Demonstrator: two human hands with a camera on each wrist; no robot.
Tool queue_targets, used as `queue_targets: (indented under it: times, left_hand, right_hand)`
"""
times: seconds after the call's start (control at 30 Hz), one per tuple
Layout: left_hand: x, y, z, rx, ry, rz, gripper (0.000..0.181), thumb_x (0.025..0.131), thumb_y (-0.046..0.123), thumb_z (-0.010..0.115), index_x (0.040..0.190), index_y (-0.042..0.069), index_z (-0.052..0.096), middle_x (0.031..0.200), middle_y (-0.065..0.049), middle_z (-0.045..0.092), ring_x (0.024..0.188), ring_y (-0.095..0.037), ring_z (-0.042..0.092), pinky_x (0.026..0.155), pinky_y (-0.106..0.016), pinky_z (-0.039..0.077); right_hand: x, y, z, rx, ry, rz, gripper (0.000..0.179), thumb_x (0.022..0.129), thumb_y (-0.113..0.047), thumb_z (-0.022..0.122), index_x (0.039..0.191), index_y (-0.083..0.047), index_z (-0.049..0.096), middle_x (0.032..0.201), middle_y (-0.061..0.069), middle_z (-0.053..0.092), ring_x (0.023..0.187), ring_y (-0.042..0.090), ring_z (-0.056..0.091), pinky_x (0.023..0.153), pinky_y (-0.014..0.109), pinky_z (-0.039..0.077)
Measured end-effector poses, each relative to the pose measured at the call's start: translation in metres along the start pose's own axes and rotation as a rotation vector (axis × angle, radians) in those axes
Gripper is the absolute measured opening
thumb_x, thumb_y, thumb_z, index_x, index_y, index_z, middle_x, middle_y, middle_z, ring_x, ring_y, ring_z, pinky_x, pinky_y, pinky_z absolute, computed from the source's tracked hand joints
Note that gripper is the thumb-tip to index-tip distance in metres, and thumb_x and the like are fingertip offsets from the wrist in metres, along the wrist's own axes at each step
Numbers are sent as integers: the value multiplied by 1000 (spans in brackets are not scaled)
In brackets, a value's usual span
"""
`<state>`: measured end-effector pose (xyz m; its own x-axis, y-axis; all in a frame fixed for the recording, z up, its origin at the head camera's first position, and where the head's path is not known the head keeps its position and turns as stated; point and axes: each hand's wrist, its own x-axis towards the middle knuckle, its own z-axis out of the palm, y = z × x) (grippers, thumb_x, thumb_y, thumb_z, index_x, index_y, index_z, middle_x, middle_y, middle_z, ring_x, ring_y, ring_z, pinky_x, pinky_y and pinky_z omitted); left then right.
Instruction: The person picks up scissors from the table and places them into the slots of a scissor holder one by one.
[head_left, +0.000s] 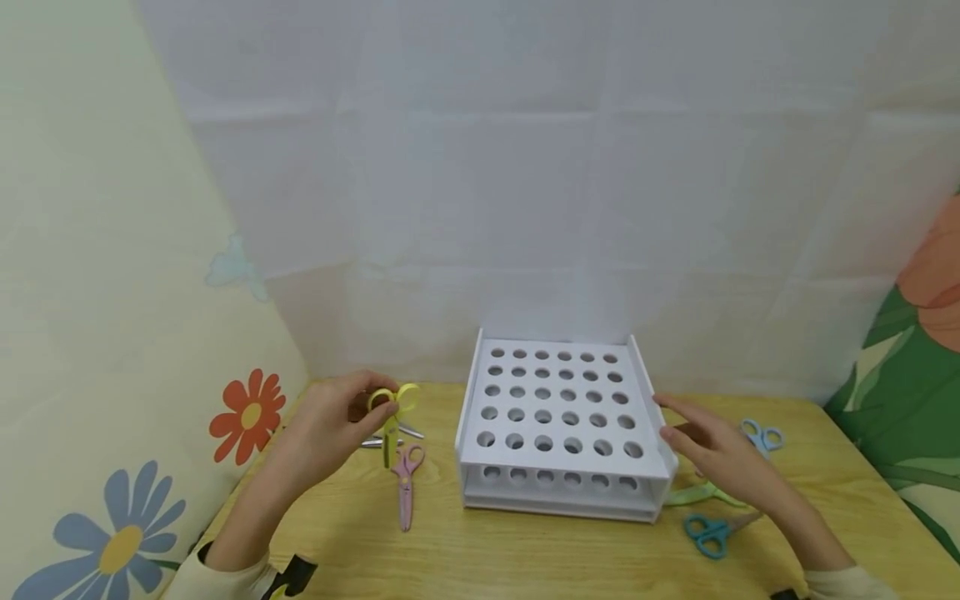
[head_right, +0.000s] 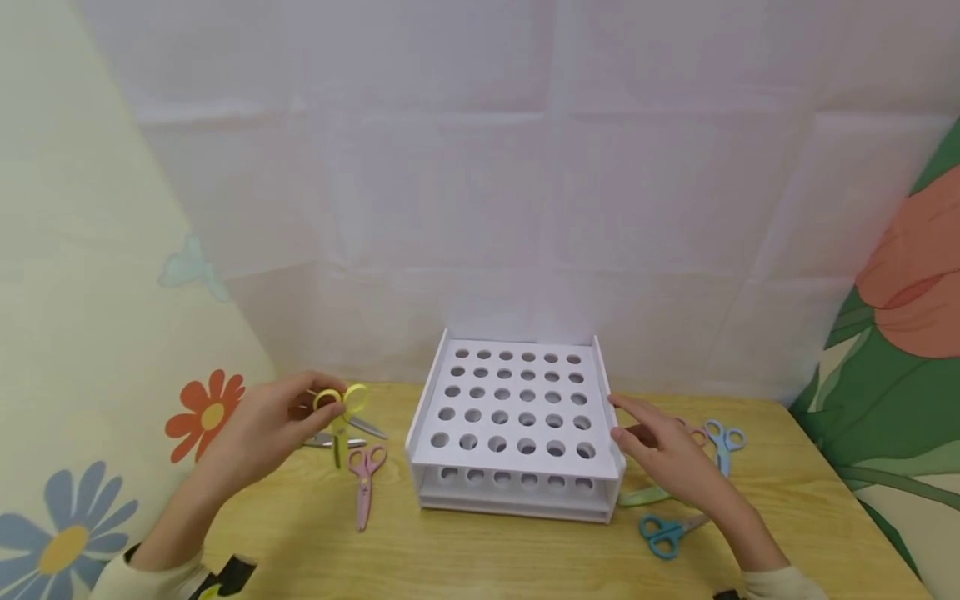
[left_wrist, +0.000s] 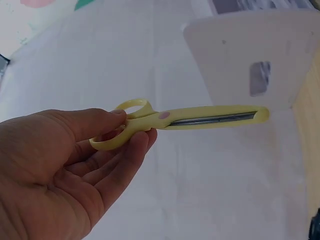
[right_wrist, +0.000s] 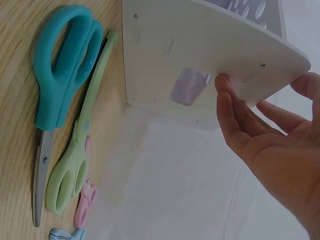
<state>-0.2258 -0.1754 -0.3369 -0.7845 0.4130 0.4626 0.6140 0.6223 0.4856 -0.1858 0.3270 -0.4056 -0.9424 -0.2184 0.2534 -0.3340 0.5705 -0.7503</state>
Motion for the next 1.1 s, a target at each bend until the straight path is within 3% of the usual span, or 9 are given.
queue_targets:
  times: [0.27, 0.4, 0.57, 0.77, 1.1]
  left_hand:
    - [0, 36, -2, -124, 76, 117, 19, 94, 10, 76, 110, 19, 71, 94, 11, 71, 77, -6, 70, 71, -25, 58]
    - [2, 50, -2, -143, 138, 166, 19, 92, 11, 78, 108, 19, 71, 93, 13, 69, 80, -5, 71, 70, -23, 58]
    - [9, 60, 0, -177, 152, 170, 19, 93, 14, 78, 109, 21, 71, 96, 14, 69, 85, -4, 71, 70, -25, 58]
    - [20, 59, 9, -257, 103, 165, 17, 95, 13, 74, 112, 16, 69, 100, 10, 70, 89, -8, 71, 77, -27, 59]
    - [25, 41, 36, -397, 108, 137, 16, 96, 11, 73, 111, 15, 66, 102, 6, 70, 95, -12, 71, 78, -31, 59]
  right_hand:
    - [-5, 0, -3, 1, 5, 2, 51, 106, -20, 58, 154, -8, 44, 131, 25, 61, 102, 25, 67, 56, 35, 57]
    - [-7, -1, -3, -1, 8, 0, 51, 106, -20, 58, 154, -9, 44, 130, 24, 62, 98, 22, 67, 54, 35, 56]
    - [-9, -3, -3, 14, -1, -5, 51, 106, -19, 58, 154, -8, 44, 126, 22, 64, 91, 16, 66, 52, 35, 55]
    - [-8, -5, -2, 24, -4, -20, 50, 106, -17, 58, 154, -8, 44, 119, 19, 68, 88, 16, 66, 53, 35, 56]
    - [-12, -7, 0, 11, 3, -16, 50, 106, -19, 59, 153, -8, 45, 125, 20, 65, 91, 17, 67, 55, 35, 56]
